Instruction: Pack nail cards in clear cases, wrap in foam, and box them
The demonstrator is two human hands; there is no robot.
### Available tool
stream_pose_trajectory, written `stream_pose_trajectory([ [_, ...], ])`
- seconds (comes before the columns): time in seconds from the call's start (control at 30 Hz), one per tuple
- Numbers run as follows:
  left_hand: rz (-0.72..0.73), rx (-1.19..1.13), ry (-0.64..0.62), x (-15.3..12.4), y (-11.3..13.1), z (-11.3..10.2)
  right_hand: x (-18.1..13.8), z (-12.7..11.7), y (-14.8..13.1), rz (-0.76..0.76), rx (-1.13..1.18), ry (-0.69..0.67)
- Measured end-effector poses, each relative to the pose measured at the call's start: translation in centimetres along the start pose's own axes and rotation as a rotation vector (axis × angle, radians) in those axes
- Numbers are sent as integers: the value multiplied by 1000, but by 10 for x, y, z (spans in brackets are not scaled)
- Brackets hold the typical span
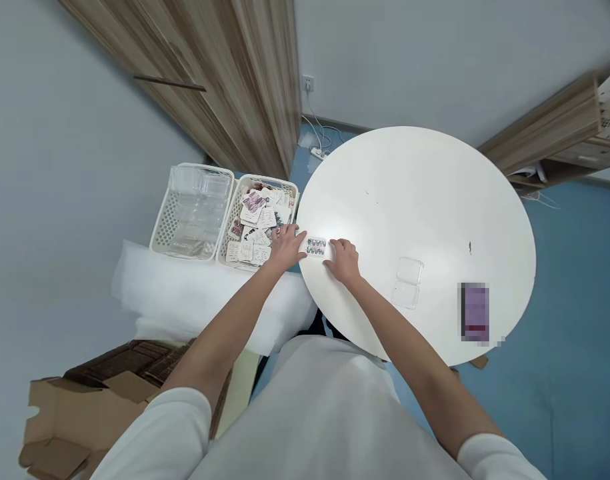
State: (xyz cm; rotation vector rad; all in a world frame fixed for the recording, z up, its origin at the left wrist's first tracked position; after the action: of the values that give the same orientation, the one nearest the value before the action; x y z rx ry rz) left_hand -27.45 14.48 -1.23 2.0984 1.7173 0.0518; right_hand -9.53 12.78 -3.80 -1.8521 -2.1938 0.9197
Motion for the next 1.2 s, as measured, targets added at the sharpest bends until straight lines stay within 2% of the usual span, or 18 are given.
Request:
stream_pose_trajectory([
  [0.17, 36, 48, -65, 4, -3, -1, 14, 10, 1, 12, -12, -14],
  [0.47, 69, 53, -127, 10, -3, -4, 22, 12, 2, 32, -40, -16],
  [0.73, 89, 28, -100, 14, -1, 1, 27, 13, 1, 55, -34, -26],
  [0.93, 73, 18, -97, 10, 3, 0, 22, 14, -2, 26, 12, -53],
  [1.2, 30, -70, -110, 1, 3, 12, 8, 14, -1, -29, 118, -67],
])
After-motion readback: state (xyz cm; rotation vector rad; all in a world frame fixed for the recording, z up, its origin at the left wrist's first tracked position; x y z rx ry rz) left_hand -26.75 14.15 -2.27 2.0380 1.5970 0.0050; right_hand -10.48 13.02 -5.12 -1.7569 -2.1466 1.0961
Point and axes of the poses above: each hand's wrist, its own x-axis towards the middle knuckle, its own z-axis out of the palm, y = z × x, the point moved 3 cm from there along x, towards the middle knuckle, and after that the axes turned 5 degrees about -y, right-handed, at the moved point
